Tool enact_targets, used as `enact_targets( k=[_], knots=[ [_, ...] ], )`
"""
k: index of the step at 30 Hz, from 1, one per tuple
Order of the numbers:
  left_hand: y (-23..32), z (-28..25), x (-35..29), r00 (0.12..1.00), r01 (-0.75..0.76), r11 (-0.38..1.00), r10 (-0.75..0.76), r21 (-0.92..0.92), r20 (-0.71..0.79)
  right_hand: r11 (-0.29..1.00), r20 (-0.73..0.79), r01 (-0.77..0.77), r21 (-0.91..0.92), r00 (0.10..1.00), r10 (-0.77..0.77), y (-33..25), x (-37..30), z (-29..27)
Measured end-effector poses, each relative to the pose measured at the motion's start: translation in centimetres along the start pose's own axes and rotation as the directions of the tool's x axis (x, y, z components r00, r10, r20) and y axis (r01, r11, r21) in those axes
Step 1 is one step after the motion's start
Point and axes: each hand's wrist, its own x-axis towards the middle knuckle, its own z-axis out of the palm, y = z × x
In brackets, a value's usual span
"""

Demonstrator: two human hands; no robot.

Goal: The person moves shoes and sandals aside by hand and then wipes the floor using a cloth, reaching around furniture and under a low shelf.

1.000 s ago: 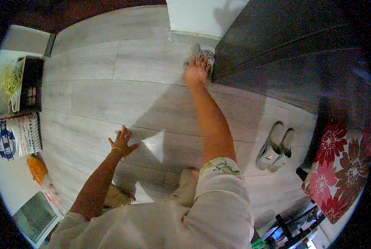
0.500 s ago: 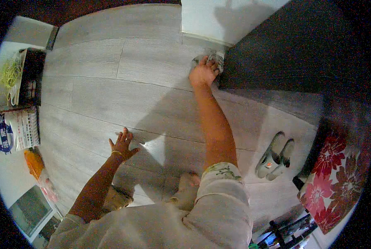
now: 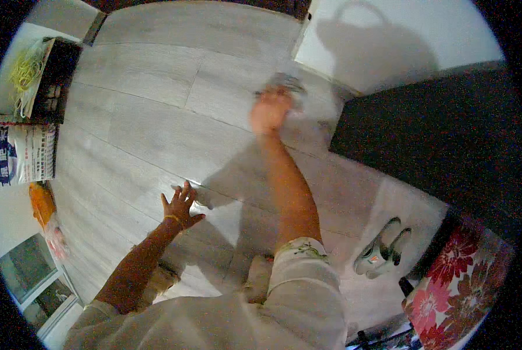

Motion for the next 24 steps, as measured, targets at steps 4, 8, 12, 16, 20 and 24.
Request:
enact_targets(
  k=[4,8,12,16,20,24],
  knots=[
    [-0.2,0.2,0.0,1.0,-0.021,0.999,0.021,-0.024,-0.004,0.9,-0.129,0.419,0.123,0.906,-0.404,-5.5,2.2,0.6],
    [0.1,0.3,0.2,0.999,-0.023,1.0,0.023,-0.014,-0.026,0.927,-0.182,0.293,0.233,0.95,-0.255,-5.9,4.3,0.1],
    [0.1,-0.1,-0.1,1.0,-0.011,1.0,0.011,-0.019,0.006,0.841,-0.143,0.525,0.129,0.849,-0.508,-4.0,-4.1,2.5],
    [-0.4,0.6,-0.2,0.999,-0.013,1.0,0.013,0.001,-0.034,0.844,-0.159,0.513,0.155,0.856,-0.492,-4.1,-2.7,0.5],
    [0.2,-0.2,0.1,0.999,-0.042,0.998,0.041,-0.055,-0.015,0.89,-0.167,0.429,0.153,0.899,-0.405,-4.7,5.2,-0.3],
    [0.1,0.1,0.2,1.0,0.02,0.998,-0.018,-0.063,0.021,0.886,-0.065,0.454,0.089,0.891,-0.45,-3.9,-0.4,1.0]
  ],
)
